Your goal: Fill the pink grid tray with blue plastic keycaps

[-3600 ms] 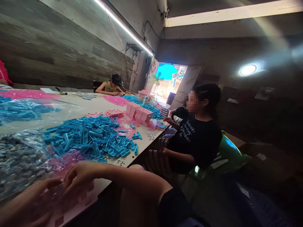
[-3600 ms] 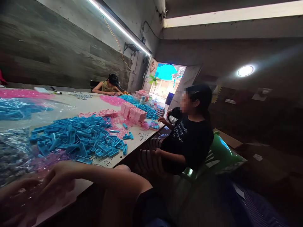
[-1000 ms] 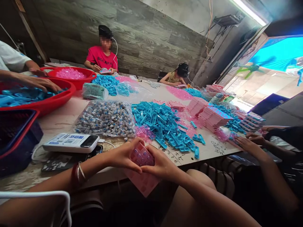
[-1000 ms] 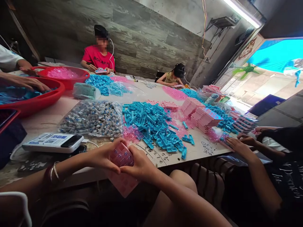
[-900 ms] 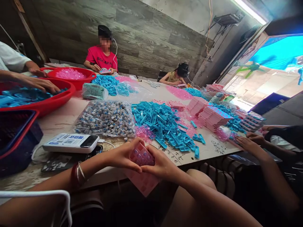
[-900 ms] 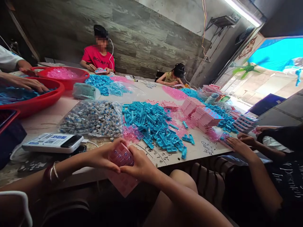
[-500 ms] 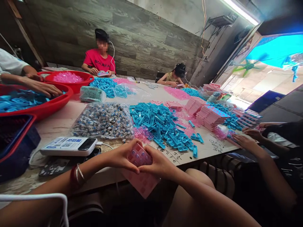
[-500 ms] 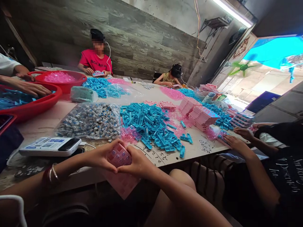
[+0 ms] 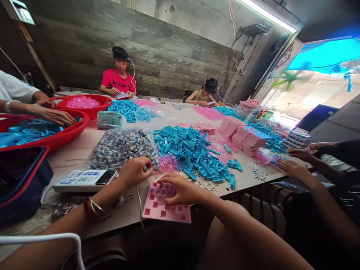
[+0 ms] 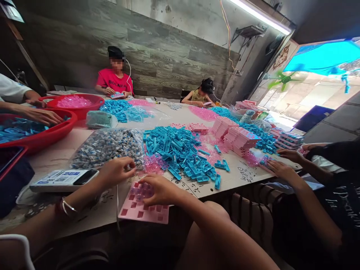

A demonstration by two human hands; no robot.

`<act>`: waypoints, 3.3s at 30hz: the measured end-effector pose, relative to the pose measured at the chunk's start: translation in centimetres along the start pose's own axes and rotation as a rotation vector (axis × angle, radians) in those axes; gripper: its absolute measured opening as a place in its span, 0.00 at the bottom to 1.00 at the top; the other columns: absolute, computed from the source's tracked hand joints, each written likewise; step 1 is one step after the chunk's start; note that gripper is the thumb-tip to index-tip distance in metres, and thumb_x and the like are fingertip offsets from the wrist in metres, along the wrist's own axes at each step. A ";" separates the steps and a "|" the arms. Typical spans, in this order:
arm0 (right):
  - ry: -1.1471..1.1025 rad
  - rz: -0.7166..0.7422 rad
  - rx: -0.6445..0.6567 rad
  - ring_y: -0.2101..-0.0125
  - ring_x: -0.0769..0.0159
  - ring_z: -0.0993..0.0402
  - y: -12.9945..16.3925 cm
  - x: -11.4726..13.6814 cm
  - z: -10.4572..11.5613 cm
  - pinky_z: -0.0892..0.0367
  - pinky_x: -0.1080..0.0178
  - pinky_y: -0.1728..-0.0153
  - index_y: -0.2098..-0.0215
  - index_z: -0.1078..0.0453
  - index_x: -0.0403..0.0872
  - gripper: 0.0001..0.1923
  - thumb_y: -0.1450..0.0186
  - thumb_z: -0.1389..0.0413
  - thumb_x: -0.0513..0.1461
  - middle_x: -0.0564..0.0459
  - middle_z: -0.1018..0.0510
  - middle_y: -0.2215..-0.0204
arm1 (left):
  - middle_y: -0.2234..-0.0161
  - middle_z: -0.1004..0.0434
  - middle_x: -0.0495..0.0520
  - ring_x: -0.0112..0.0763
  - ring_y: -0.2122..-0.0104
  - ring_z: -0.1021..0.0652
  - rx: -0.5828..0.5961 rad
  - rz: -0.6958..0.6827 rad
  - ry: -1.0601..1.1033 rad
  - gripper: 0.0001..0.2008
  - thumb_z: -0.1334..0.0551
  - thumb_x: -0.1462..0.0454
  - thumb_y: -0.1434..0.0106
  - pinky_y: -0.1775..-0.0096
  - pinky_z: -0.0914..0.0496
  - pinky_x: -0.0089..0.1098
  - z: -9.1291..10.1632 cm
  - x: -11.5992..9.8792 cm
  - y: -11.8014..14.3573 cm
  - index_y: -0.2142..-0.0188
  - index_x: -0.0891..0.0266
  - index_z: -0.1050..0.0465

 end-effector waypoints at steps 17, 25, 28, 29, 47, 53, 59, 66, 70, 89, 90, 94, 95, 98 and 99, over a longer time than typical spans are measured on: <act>0.270 -0.011 -0.080 0.59 0.61 0.28 -2.2 -4.4 1.0 0.34 0.60 0.56 0.61 0.27 0.44 0.09 0.41 0.42 0.31 0.47 0.23 0.61 | 0.64 0.28 0.55 0.35 0.62 0.27 0.071 -0.188 0.104 0.07 0.42 0.67 0.42 0.59 0.33 0.33 -1.8 1.2 -0.5 0.67 0.62 0.25; 0.219 -0.019 -0.041 0.71 0.70 0.32 -2.4 -4.4 2.0 0.36 0.67 0.68 0.62 0.26 0.42 0.13 0.47 0.40 0.29 0.51 0.27 0.68 | 0.67 0.23 0.53 0.33 0.67 0.25 0.150 -0.134 0.628 0.11 0.39 0.59 0.42 0.63 0.31 0.32 -1.2 -2.1 0.5 0.64 0.63 0.27; 0.148 -0.046 -0.100 0.72 0.71 0.34 -1.5 -3.6 3.6 0.36 0.69 0.70 0.68 0.26 0.42 0.12 0.50 0.40 0.27 0.53 0.29 0.71 | 0.68 0.24 0.53 0.30 0.69 0.25 0.266 -0.106 0.832 0.12 0.39 0.58 0.43 0.66 0.30 0.30 -2.0 -3.4 1.5 0.63 0.65 0.28; 0.104 -0.065 -0.123 0.72 0.72 0.34 -1.0 -3.3 4.2 0.36 0.69 0.71 0.69 0.27 0.42 0.11 0.50 0.41 0.27 0.54 0.29 0.72 | 0.69 0.24 0.52 0.29 0.70 0.25 0.301 -0.112 0.860 0.12 0.39 0.59 0.43 0.67 0.31 0.29 -2.3 -3.8 1.7 0.64 0.65 0.28; -0.252 -0.179 0.126 0.70 0.69 0.25 1.2 -2.1 3.0 0.31 0.69 0.69 0.68 0.29 0.42 0.09 0.48 0.43 0.28 0.54 0.23 0.72 | 0.69 0.26 0.52 0.29 0.70 0.24 0.084 -0.137 0.798 0.10 0.38 0.60 0.42 0.67 0.29 0.29 -1.9 -2.3 0.9 0.64 0.64 0.30; -0.280 -0.108 -0.007 0.69 0.69 0.25 -0.1 -3.2 1.8 0.31 0.69 0.68 0.67 0.29 0.41 0.10 0.48 0.43 0.29 0.53 0.23 0.71 | 0.66 0.26 0.53 0.30 0.66 0.24 0.125 -0.198 0.894 0.08 0.37 0.63 0.44 0.62 0.28 0.31 -2.2 -3.0 1.4 0.64 0.65 0.29; -0.248 -0.083 -0.078 0.73 0.72 0.30 0.2 -2.9 2.7 0.33 0.70 0.71 0.70 0.30 0.41 0.08 0.49 0.43 0.28 0.55 0.26 0.75 | 0.68 0.24 0.51 0.29 0.68 0.25 0.025 -0.308 0.495 0.05 0.36 0.66 0.44 0.64 0.30 0.29 -2.2 -3.6 2.0 0.66 0.61 0.25; -0.090 -0.068 -0.095 0.75 0.73 0.33 0.5 -3.0 3.1 0.38 0.71 0.73 0.70 0.30 0.41 0.09 0.50 0.43 0.28 0.56 0.28 0.76 | 0.68 0.24 0.50 0.32 0.62 0.29 -0.054 -0.501 0.329 0.02 0.38 0.68 0.42 0.58 0.33 0.33 -3.5 -3.7 2.0 0.70 0.61 0.27; -0.056 -0.026 -0.081 0.75 0.73 0.34 0.4 -2.9 2.9 0.38 0.71 0.72 0.71 0.30 0.41 0.08 0.50 0.43 0.27 0.56 0.28 0.76 | 0.65 0.25 0.52 0.34 0.60 0.31 -0.059 -0.502 0.256 0.03 0.37 0.69 0.43 0.57 0.34 0.35 -3.1 -3.8 2.0 0.70 0.61 0.28; -0.016 0.013 -0.064 0.74 0.72 0.32 0.7 -2.8 2.9 0.37 0.71 0.70 0.69 0.30 0.42 0.08 0.48 0.44 0.28 0.55 0.25 0.73 | 0.67 0.22 0.50 0.33 0.65 0.28 -0.214 -0.593 0.006 0.04 0.40 0.66 0.39 0.62 0.35 0.34 -2.8 -4.2 2.5 0.69 0.60 0.25; -0.014 0.018 -0.063 0.74 0.72 0.32 0.7 -2.8 2.9 0.37 0.71 0.70 0.69 0.30 0.42 0.08 0.47 0.44 0.28 0.55 0.25 0.73 | 0.67 0.22 0.50 0.33 0.65 0.28 -0.218 -0.597 -0.004 0.05 0.40 0.66 0.38 0.62 0.35 0.34 -2.8 -4.2 2.5 0.69 0.59 0.26; -0.018 0.013 -0.061 0.74 0.73 0.32 0.7 -2.7 2.9 0.37 0.71 0.71 0.69 0.30 0.42 0.07 0.47 0.43 0.28 0.55 0.25 0.73 | 0.67 0.22 0.50 0.33 0.65 0.28 -0.223 -0.609 -0.077 0.05 0.40 0.66 0.38 0.63 0.37 0.34 -2.5 -4.6 2.6 0.69 0.60 0.26; -0.021 0.006 -0.060 0.74 0.73 0.32 0.7 -2.7 2.8 0.37 0.71 0.72 0.69 0.30 0.42 0.07 0.47 0.43 0.28 0.55 0.26 0.73 | 0.67 0.23 0.50 0.33 0.65 0.28 -0.224 -0.608 -0.100 0.05 0.40 0.66 0.38 0.63 0.37 0.34 -2.5 -4.7 2.7 0.69 0.60 0.26; -0.021 -0.007 -0.052 0.74 0.72 0.31 0.7 -2.7 2.8 0.37 0.71 0.72 0.69 0.30 0.42 0.07 0.47 0.43 0.29 0.55 0.25 0.73 | 0.67 0.23 0.50 0.33 0.64 0.28 -0.213 -0.583 -0.144 0.04 0.39 0.67 0.39 0.62 0.38 0.34 -2.3 -4.9 2.9 0.70 0.60 0.26; -0.019 -0.007 -0.050 0.74 0.72 0.31 0.7 -2.7 2.8 0.37 0.71 0.72 0.69 0.30 0.42 0.07 0.47 0.43 0.29 0.55 0.26 0.73 | 0.67 0.23 0.50 0.34 0.64 0.28 -0.206 -0.570 -0.144 0.03 0.39 0.67 0.39 0.62 0.37 0.35 -2.3 -4.9 3.0 0.70 0.60 0.26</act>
Point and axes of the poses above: each hand's wrist, its own y-axis away from the middle knuckle, its own z-axis out of the back of the hand, x = y × z, the point moved 3 cm from there along -y, towards the middle knuckle
